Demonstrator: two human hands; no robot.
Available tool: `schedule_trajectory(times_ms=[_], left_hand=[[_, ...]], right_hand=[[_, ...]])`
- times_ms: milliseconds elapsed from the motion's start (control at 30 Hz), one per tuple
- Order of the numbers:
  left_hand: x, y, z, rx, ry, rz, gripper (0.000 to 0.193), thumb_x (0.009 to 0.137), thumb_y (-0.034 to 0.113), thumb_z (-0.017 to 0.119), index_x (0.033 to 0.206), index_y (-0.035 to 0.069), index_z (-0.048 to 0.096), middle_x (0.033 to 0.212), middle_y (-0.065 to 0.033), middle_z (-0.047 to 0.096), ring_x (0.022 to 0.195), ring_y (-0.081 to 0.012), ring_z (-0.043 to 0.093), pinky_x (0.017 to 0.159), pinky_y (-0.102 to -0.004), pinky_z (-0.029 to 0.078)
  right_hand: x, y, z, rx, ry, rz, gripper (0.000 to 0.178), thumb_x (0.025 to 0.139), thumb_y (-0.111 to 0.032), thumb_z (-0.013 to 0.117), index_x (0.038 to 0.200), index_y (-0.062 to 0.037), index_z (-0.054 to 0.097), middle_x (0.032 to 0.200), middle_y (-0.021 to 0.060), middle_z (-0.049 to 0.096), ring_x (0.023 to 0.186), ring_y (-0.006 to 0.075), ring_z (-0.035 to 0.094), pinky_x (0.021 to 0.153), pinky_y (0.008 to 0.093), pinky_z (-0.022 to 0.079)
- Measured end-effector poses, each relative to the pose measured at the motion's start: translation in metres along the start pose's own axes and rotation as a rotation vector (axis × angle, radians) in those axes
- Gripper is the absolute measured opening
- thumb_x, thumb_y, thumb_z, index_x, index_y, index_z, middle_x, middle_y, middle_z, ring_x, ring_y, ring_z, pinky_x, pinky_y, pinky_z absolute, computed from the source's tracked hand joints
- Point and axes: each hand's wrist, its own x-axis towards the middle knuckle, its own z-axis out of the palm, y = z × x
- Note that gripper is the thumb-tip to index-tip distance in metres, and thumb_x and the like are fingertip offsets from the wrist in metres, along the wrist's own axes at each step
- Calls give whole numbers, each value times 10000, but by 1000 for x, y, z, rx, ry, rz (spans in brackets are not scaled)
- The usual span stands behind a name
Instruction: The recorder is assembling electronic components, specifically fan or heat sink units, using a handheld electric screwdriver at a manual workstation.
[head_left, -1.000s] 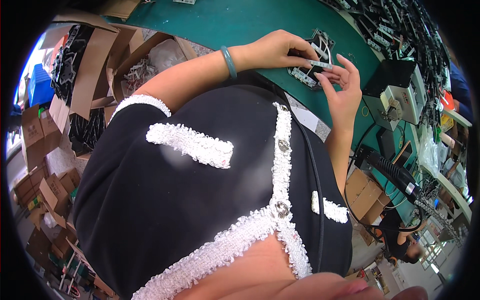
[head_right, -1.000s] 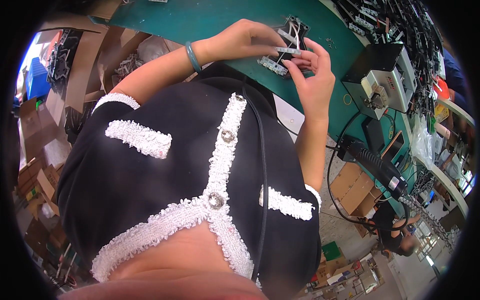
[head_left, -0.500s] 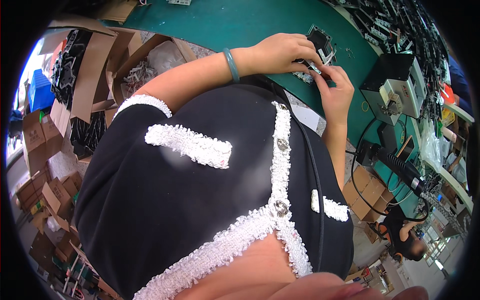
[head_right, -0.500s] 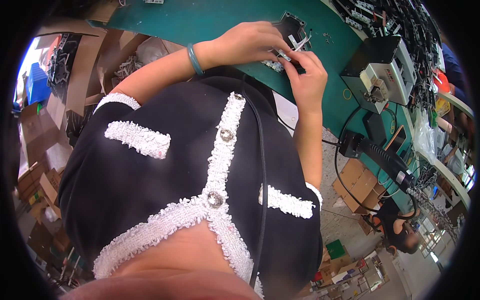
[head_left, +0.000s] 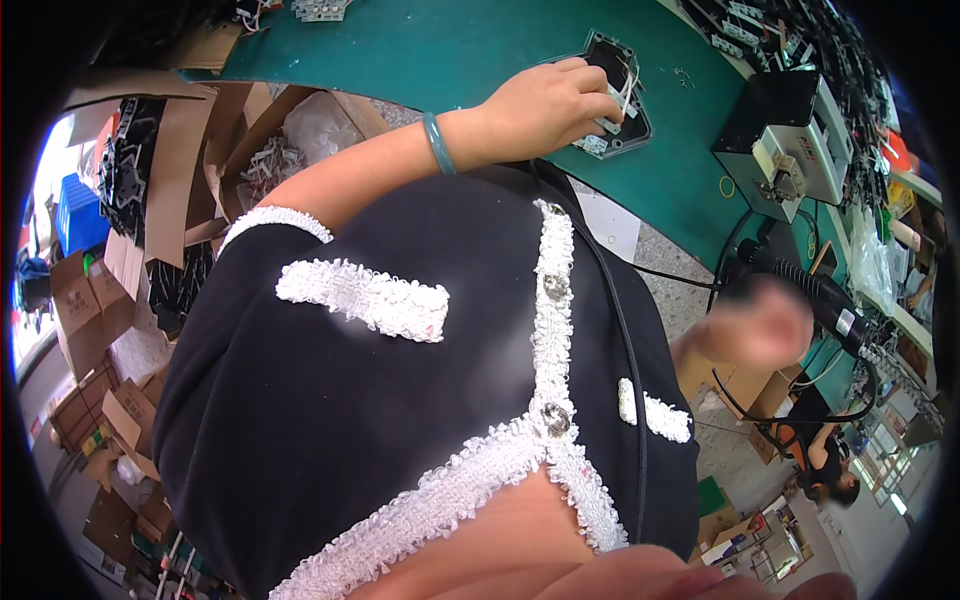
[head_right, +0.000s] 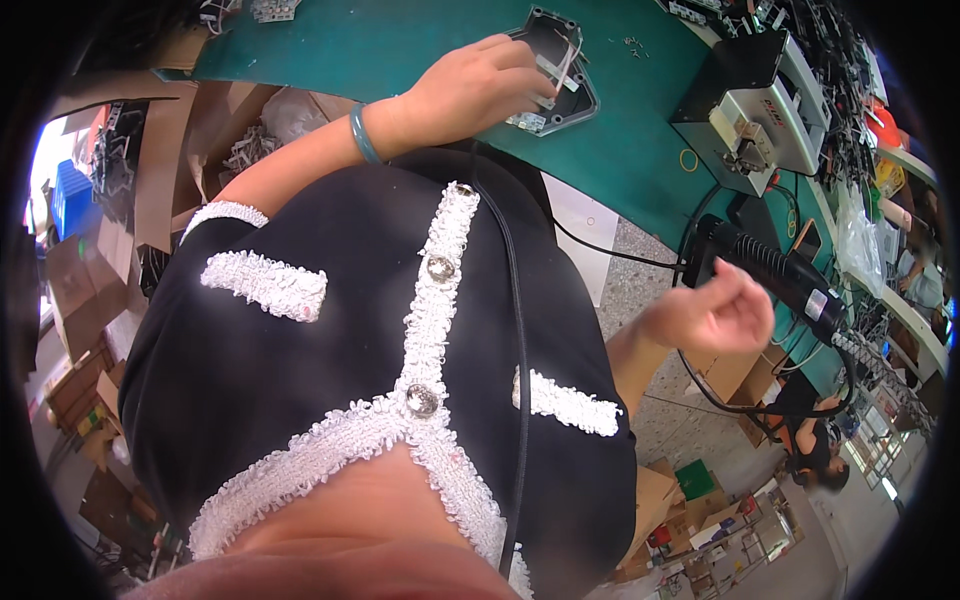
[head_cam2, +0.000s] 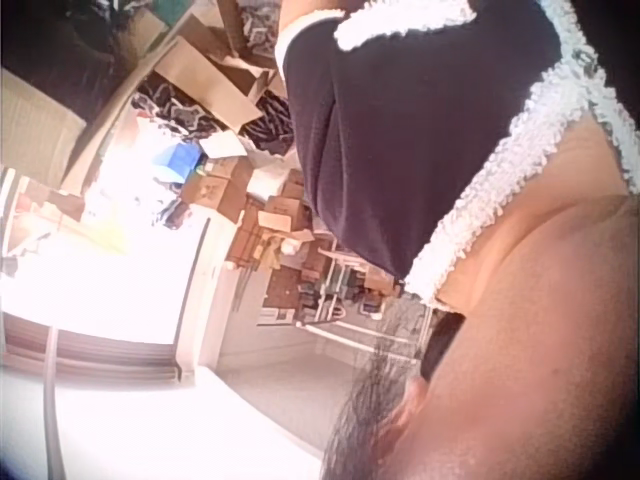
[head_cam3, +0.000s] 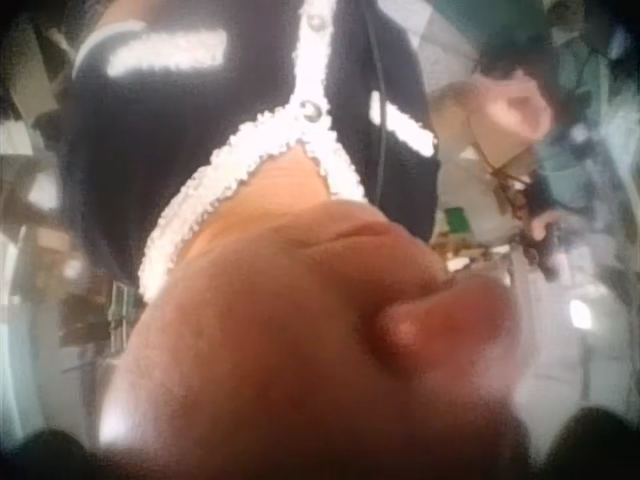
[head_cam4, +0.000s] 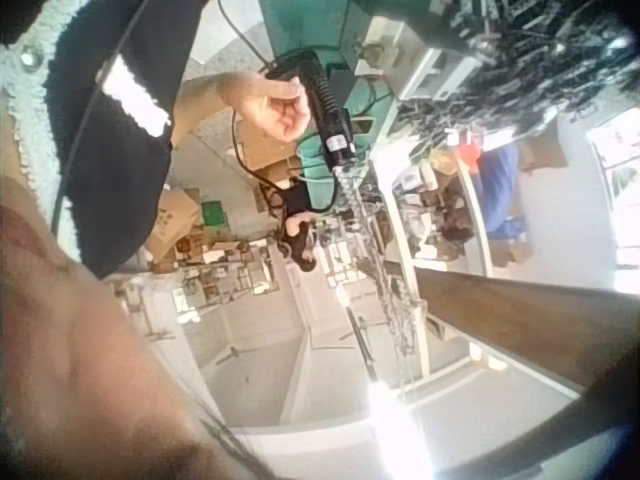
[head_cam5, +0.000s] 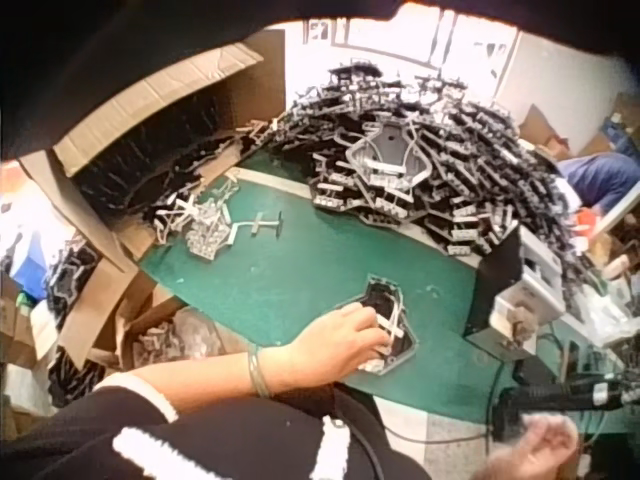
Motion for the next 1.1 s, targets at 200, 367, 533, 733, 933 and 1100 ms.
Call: schedule_trajectory(times_ms=[200,367,533,733,933,1100], left_hand=[[-2,-3,-1,-80,-98,-48,183,797,126,678,981,135,679,929,-27,569,923,-229,558,815,-343,489],[28,-11,-16,-154,-72,-44,204,788,299,734,897,127,717,906,-33,614,922,-242,575,788,-319,484],[100,-74,28,-366,-198,-326,195,799,238,725,936,100,718,943,-67,689,842,-252,658,754,-368,515],[138,-94,62,-77,-499,-260,225,773,226,737,956,109,680,909,-54,695,891,-242,655,761,-376,510],[150,-83,74,-88,-624,-243,147,814,167,676,939,92,660,905,-78,685,880,-266,651,751,-394,505],[133,-94,87,-88,-503,-82,84,843,127,627,900,65,637,885,-104,669,861,-280,645,757,-388,502]], right_hand=[[31,23,1,110,1,240,465,862,36,622,1256,74,379,1094,180,603,916,241,636,814,327,554],[56,38,-3,217,-216,265,559,898,-86,626,1356,63,344,1057,202,631,898,274,656,854,370,539],[77,42,2,702,-493,142,687,887,-343,672,1371,34,363,965,174,633,798,246,638,811,386,523],[59,6,24,791,-621,121,711,868,-471,654,1345,-2,411,801,90,561,703,208,564,670,368,494],[49,18,14,718,-528,154,664,878,-462,646,1297,6,434,818,99,561,727,219,580,682,370,511],[45,5,32,647,-475,196,760,889,-580,554,1314,34,410,889,139,566,737,243,586,699,397,531]])
